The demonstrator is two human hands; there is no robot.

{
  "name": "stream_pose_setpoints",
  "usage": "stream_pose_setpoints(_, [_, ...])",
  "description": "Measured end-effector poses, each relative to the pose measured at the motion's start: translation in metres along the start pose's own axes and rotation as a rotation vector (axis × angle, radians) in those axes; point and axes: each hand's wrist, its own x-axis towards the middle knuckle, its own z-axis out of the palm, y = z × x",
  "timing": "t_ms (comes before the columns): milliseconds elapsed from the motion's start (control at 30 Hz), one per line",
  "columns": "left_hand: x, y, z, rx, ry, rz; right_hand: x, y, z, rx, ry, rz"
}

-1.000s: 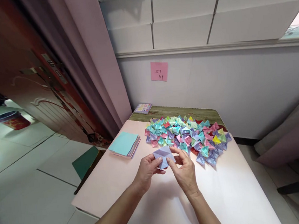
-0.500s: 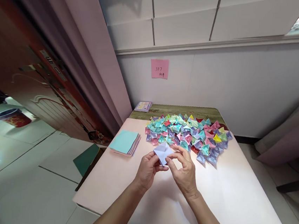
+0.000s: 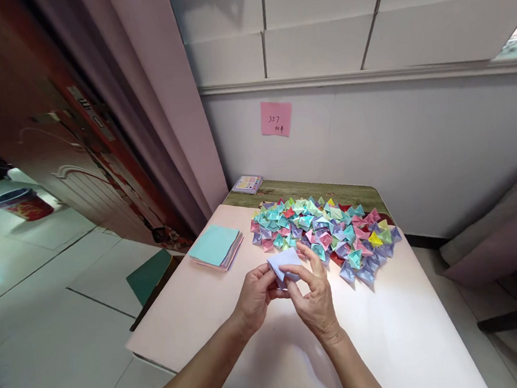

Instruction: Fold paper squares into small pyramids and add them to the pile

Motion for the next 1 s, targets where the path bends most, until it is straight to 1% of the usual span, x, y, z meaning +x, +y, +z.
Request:
stream_pose_setpoints(100, [-0.002,0.002,0.000,-0.074,-0.010,0.012,-0.001,-0.001,-0.001,-0.050,-0.027,-0.046])
stream_pose_setpoints(167, [-0.002,0.002,0.001,-0.069,-0.023,0.031,-0.002,-0.002,-0.001,-0.059,-0.034,-0.047])
stream_pose_setpoints(233, [-0.002,0.002,0.000,-0.019,-0.043,0.058,-0.001,-0.002,0.000,-0.041,-0.012,-0.016])
stream_pose_setpoints(333, [-0.002,-0.001,-0.001,0.038,-0.055,0.094,-0.001,0.001,0.001,-0.012,0.063,0.054])
stream_pose_setpoints(400, [-0.002,-0.002,-0.003,0.055,-0.066,0.103,0.000,0.003,0.001,-0.004,0.081,0.084])
stream_pose_setpoints(533, [-0.004,0.000,-0.006,0.108,-0.095,0.124,0.000,0.005,-0.001,0.003,0.049,0.110])
stream_pose_setpoints(633, [-0.003,0.001,-0.007,0.178,-0.084,0.137,0.000,0.004,-0.003,0.020,0.042,0.145])
stream_pose_setpoints(700, [-0.001,0.001,-0.008,0.208,-0.052,0.151,-0.001,0.002,-0.003,0.047,0.019,0.186])
stream_pose_setpoints(833, [0.005,0.001,-0.010,0.202,0.063,0.234,-0.001,-0.002,-0.001,0.142,-0.032,0.308])
stream_pose_setpoints(900, [0.006,0.003,-0.011,0.212,0.044,0.236,-0.001,-0.001,0.000,0.189,-0.048,0.363])
stream_pose_setpoints(1000, [0.006,0.008,-0.013,0.222,-0.040,0.177,0.000,0.003,0.000,0.245,-0.100,0.414])
